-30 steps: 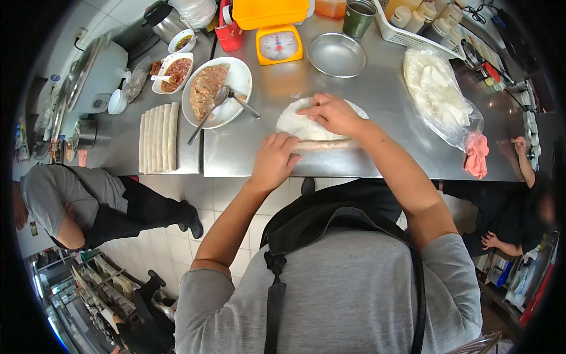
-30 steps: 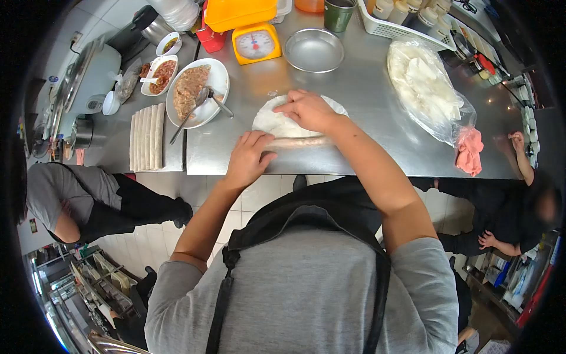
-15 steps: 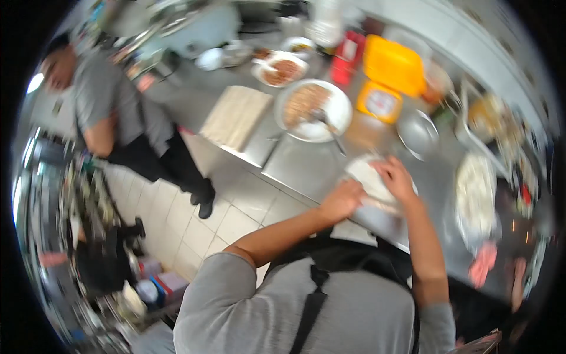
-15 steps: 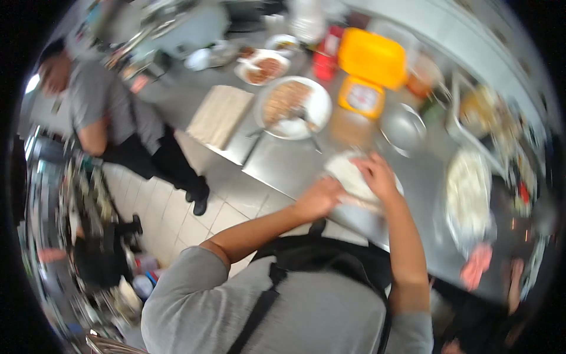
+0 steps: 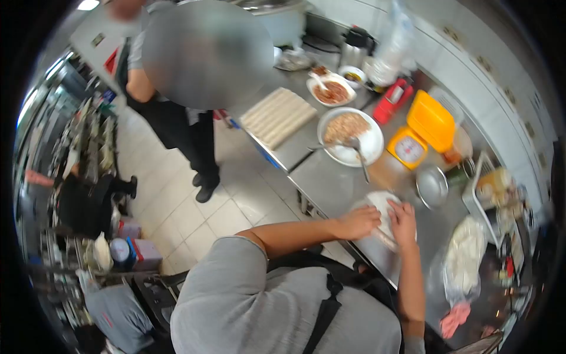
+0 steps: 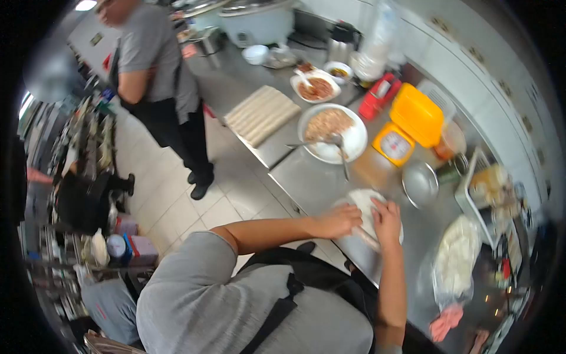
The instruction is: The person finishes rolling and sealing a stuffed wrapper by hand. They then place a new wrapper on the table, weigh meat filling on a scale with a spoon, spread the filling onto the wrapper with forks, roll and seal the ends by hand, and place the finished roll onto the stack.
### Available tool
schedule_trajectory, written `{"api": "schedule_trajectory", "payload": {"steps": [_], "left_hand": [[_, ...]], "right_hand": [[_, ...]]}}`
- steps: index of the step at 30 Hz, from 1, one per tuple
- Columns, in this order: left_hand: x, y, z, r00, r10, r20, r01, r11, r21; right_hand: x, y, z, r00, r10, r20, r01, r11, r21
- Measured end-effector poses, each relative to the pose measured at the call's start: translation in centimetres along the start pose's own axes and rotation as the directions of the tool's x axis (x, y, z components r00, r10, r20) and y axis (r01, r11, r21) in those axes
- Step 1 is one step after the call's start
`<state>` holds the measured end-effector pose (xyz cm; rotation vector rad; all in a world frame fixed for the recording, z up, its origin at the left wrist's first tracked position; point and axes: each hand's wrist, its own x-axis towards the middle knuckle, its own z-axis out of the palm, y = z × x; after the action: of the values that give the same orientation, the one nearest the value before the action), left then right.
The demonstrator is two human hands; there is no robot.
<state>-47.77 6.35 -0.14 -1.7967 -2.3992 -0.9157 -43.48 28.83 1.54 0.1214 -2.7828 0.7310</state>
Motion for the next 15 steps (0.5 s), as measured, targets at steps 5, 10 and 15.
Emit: {"api": "schedule_trajectory", "payload": {"steps": [5, 10, 15], "left_hand": [[-0.1, 0.3, 1.8, 0.997, -0.056, -0.045, 0.055, 0.998, -0.027], [0.9, 1.8, 0.0, 0.997, -0.065, -0.049, 0.061, 0.994, -0.086], [1.3, 1.7, -0.7, 0.999, -0.042, 0.032, 0.046, 0.988, -0.145]], "right_hand": [[0.5, 2.3, -0.6, 0.98, -0.198, 0.037, 0.198, 0.98, 0.0], [0.1, 3.1, -1.6, 0.981, -0.133, 0.144, 0.137, 0.991, -0.015], [0.1, 3.2, -2.5, 0.951, -0.217, 0.219, 0.234, 0.971, -0.053]]}}
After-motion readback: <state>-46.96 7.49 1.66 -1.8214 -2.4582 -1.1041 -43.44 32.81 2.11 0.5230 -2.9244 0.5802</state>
